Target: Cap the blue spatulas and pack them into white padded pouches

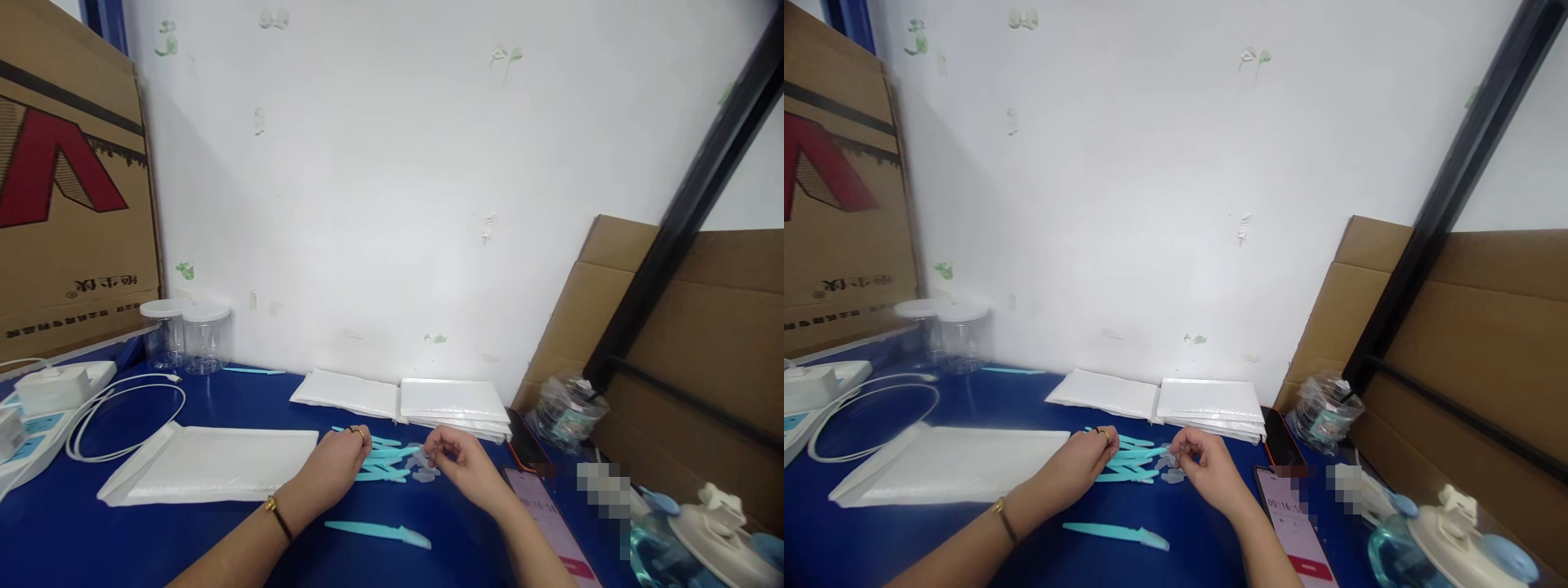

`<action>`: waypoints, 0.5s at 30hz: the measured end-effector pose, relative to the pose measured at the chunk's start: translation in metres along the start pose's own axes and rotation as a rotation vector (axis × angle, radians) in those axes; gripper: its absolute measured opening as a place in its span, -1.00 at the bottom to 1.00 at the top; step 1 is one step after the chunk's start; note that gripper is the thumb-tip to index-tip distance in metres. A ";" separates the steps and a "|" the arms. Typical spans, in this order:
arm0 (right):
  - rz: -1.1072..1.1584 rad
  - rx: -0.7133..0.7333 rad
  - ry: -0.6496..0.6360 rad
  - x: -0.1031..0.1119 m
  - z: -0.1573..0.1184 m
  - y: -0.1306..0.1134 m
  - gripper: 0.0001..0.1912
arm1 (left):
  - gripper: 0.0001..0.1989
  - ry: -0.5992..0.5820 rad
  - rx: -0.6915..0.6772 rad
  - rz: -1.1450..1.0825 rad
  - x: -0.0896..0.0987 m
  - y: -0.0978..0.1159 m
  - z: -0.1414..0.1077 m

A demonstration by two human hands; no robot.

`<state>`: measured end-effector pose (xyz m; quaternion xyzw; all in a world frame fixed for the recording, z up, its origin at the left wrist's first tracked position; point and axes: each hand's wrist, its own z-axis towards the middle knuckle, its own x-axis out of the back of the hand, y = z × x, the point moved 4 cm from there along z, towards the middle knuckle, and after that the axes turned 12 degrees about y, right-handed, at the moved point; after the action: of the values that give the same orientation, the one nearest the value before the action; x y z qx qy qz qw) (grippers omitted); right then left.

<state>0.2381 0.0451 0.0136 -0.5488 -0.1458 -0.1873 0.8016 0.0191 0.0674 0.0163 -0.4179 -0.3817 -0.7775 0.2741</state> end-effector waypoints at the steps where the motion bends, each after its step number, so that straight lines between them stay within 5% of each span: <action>1: 0.010 0.000 -0.007 -0.002 0.000 0.000 -0.89 | -0.72 0.003 -0.003 -0.008 0.000 0.001 0.000; 10: 0.118 -0.094 -0.194 -0.016 -0.010 -0.011 -0.87 | -0.73 -0.041 -0.032 -0.136 -0.002 0.003 -0.004; 15: -0.142 -0.018 -0.171 -0.001 -0.007 -0.005 -0.92 | -0.80 -0.163 -0.009 -0.103 0.000 0.011 -0.013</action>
<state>0.2353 0.0368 0.0152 -0.5583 -0.2505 -0.1974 0.7659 0.0215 0.0510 0.0156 -0.4608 -0.4202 -0.7557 0.1999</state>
